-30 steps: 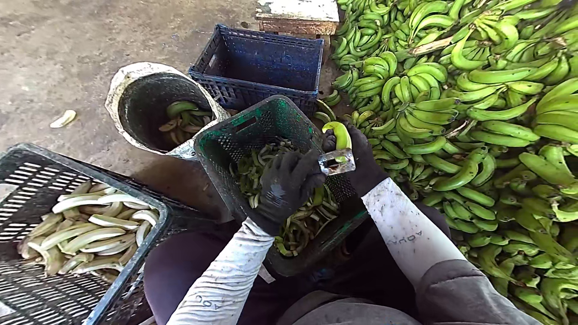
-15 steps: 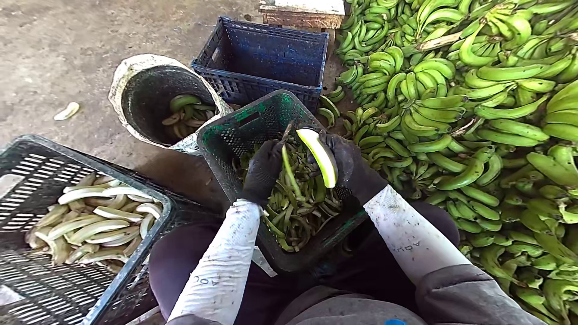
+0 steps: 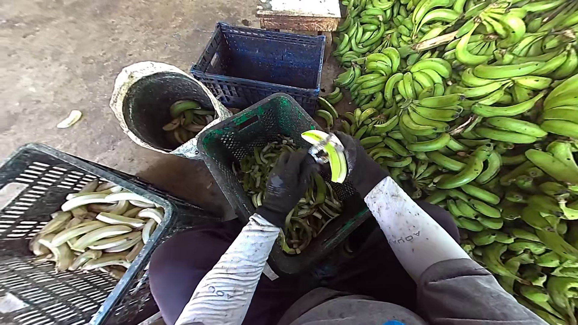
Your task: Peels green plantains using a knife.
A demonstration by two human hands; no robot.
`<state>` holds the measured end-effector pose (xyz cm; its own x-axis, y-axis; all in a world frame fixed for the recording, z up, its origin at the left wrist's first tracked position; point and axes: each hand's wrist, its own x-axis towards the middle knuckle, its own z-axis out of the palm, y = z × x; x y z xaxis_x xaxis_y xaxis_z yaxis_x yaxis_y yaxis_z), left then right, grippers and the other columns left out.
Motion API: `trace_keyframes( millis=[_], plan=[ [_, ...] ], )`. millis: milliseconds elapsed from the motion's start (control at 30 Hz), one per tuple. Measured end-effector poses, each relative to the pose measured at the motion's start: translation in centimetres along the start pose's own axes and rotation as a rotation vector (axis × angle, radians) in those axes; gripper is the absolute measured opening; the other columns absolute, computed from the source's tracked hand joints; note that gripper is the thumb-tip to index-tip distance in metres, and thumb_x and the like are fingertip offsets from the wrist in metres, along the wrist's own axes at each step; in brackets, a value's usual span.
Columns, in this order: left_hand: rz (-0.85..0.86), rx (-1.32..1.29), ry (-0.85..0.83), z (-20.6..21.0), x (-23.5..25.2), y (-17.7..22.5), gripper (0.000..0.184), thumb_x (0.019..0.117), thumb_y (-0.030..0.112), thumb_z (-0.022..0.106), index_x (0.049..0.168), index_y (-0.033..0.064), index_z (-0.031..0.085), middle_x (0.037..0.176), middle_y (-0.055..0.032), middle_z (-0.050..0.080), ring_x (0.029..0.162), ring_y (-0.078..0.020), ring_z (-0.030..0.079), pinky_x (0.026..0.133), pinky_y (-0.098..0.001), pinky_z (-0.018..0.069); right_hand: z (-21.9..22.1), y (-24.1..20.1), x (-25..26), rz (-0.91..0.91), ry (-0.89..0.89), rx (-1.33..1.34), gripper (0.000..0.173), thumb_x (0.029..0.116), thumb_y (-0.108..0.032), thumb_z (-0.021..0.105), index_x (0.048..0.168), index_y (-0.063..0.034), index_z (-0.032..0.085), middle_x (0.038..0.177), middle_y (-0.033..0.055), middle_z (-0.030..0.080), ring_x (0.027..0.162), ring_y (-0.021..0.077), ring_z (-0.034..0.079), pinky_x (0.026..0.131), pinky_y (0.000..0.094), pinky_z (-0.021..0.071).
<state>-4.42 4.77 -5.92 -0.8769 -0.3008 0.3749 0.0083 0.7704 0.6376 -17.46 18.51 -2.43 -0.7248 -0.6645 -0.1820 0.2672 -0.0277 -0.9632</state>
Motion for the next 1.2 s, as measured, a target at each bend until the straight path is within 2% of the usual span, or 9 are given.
trace_keyframes(
  millis=[67, 167, 233, 300, 433, 633, 833, 1033, 1200],
  plan=[
    [-0.239, -0.117, -0.019, -0.9, 1.0, -0.9, 0.040, 0.1036, 0.030, 0.060, 0.128, -0.0017, 0.060, 0.111, -0.0203, 0.066, 0.100, -0.0314, 0.067, 0.090, -0.0501, 0.0552, 0.3, 0.6, 0.6, 0.083, -0.026, 0.063, 0.035, 0.1117, -0.026, 0.031, 0.123, -0.0065, 0.058, 0.089, 0.0042, 0.066, 0.072, 0.0084, 0.065, 0.063, 0.0244, 0.0575],
    [-0.600, -0.406, 0.002, -1.7, 1.4, -3.4, 0.045, 0.1086, 0.043, 0.044, 0.127, 0.0043, 0.055, 0.099, -0.0120, 0.065, 0.083, -0.0212, 0.066, 0.077, -0.0436, 0.0573, 0.2, 0.6, 0.6, 0.112, -0.126, 0.180, 0.036, 0.1120, -0.028, 0.031, 0.117, -0.0092, 0.062, 0.089, 0.0009, 0.065, 0.074, 0.0047, 0.063, 0.067, 0.0202, 0.0559],
    [-0.667, -0.459, 0.038, -2.6, 1.0, -3.6, 0.048, 0.1077, 0.053, 0.039, 0.125, 0.0103, 0.055, 0.092, -0.0092, 0.064, 0.073, -0.0203, 0.063, 0.066, -0.0412, 0.0551, 0.5, 0.1, 1.1, 0.264, -0.088, 0.368, 0.040, 0.1087, -0.038, 0.032, 0.102, -0.0110, 0.061, 0.073, 0.0038, 0.062, 0.053, 0.0109, 0.059, 0.046, 0.0251, 0.0527],
    [-0.580, -0.398, 0.031, -3.5, 0.4, -2.9, 0.053, 0.1055, 0.061, 0.037, 0.124, 0.0146, 0.055, 0.092, -0.0086, 0.064, 0.072, -0.0204, 0.062, 0.061, -0.0403, 0.0530, 0.5, -0.2, 1.2, 0.290, 0.000, 0.455, 0.038, 0.1079, -0.038, 0.036, 0.104, -0.0108, 0.062, 0.076, 0.0062, 0.064, 0.055, 0.0142, 0.061, 0.046, 0.0286, 0.0535],
    [-0.230, -0.220, 0.032, -3.4, 0.1, -1.3, 0.046, 0.1068, 0.042, 0.045, 0.132, 0.0043, 0.056, 0.101, -0.0095, 0.065, 0.082, -0.0156, 0.064, 0.074, -0.0372, 0.0551, 0.0, -0.2, 1.8, 0.233, 0.107, 0.456, 0.031, 0.1077, -0.035, 0.040, 0.105, -0.0116, 0.059, 0.079, 0.0054, 0.062, 0.061, 0.0147, 0.062, 0.050, 0.0303, 0.0540],
    [0.121, 0.008, 0.071, -2.2, -0.8, -0.5, 0.052, 0.1058, 0.041, 0.049, 0.133, -0.0032, 0.058, 0.111, -0.0206, 0.066, 0.096, -0.0285, 0.067, 0.086, -0.0444, 0.0566, -0.1, -0.1, 2.1, 0.216, 0.222, 0.442, 0.027, 0.1071, -0.036, 0.046, 0.105, -0.0126, 0.059, 0.080, 0.0029, 0.061, 0.065, 0.0125, 0.062, 0.057, 0.0294, 0.0547],
    [0.358, 0.199, 0.121, -0.7, -1.4, -0.2, 0.051, 0.0993, 0.047, 0.060, 0.126, 0.0044, 0.068, 0.102, -0.0191, 0.067, 0.091, -0.0356, 0.068, 0.076, -0.0488, 0.0576, -0.1, 0.1, 1.7, 0.196, 0.296, 0.189, 0.029, 0.1071, -0.036, 0.047, 0.104, -0.0113, 0.061, 0.078, 0.0018, 0.061, 0.065, 0.0097, 0.061, 0.058, 0.0267, 0.0531],
    [0.360, 0.298, 0.161, -0.2, -1.7, 0.1, 0.044, 0.0964, 0.044, 0.066, 0.125, 0.0094, 0.069, 0.102, -0.0188, 0.066, 0.091, -0.0378, 0.066, 0.072, -0.0491, 0.0552, -0.9, 2.3, 3.1, 0.264, 0.398, 0.135, 0.023, 0.1020, -0.030, 0.055, 0.103, -0.0087, 0.063, 0.082, 0.0053, 0.064, 0.069, 0.0142, 0.063, 0.062, 0.0313, 0.0551],
    [0.154, 0.248, 0.179, 0.2, -1.9, 0.8, 0.047, 0.0985, 0.042, 0.063, 0.126, 0.0047, 0.067, 0.105, -0.0203, 0.067, 0.093, -0.0389, 0.067, 0.074, -0.0515, 0.0570, 0.5, 2.3, 1.5, 0.129, 0.206, 0.194, 0.019, 0.1069, -0.024, 0.046, 0.103, -0.0124, 0.060, 0.082, -0.0010, 0.061, 0.071, 0.0071, 0.061, 0.063, 0.0247, 0.0541]
  ],
)
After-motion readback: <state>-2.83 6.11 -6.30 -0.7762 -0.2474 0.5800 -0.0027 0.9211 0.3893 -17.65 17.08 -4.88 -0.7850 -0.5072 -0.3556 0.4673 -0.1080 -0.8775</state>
